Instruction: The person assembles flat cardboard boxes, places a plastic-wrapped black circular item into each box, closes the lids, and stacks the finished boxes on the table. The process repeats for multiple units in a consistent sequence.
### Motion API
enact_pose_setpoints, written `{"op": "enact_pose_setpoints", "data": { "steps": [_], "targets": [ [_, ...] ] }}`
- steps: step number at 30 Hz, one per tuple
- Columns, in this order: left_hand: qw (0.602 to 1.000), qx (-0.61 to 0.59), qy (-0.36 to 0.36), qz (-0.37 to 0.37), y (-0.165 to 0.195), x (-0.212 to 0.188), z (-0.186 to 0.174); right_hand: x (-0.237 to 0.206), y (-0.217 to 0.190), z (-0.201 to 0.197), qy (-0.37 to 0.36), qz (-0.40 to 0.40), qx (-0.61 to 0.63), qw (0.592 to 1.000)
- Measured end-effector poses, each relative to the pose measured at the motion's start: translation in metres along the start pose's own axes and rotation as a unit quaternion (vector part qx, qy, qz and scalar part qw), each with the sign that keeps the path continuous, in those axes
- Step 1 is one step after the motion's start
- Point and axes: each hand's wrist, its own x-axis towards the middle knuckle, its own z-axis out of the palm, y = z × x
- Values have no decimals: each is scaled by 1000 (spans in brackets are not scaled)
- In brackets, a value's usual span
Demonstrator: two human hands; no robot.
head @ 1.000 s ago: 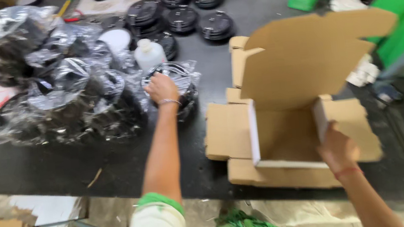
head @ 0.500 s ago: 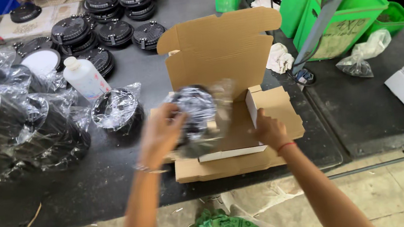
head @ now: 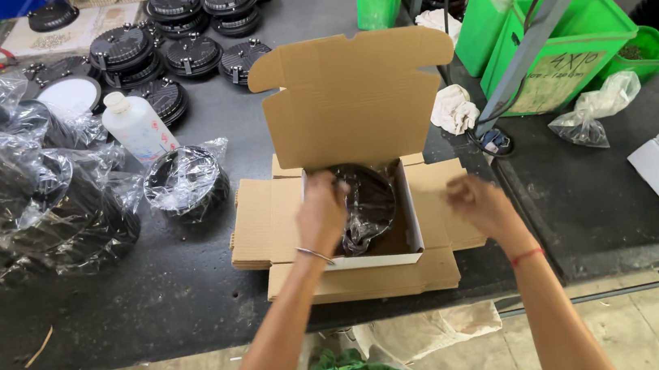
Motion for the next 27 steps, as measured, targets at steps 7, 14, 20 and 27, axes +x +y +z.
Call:
{"op": "enact_pose_setpoints", "data": {
  "steps": [7,14,20,27],
  "targets": [
    [984,-93,134,66,-32,109,-84,99,-50,-4,238,-369,-33,898],
    [991,20,123,40,-25,135,-51,135,-78,8,196,-187,-93,958],
    [996,-27,75,26,2,125,-51,115,-108,25,148,-147,-82,975],
    [909,-359,-211,-4,-35,92,-105,58,-87,-14,-121,-116,266,949]
  ]
}}
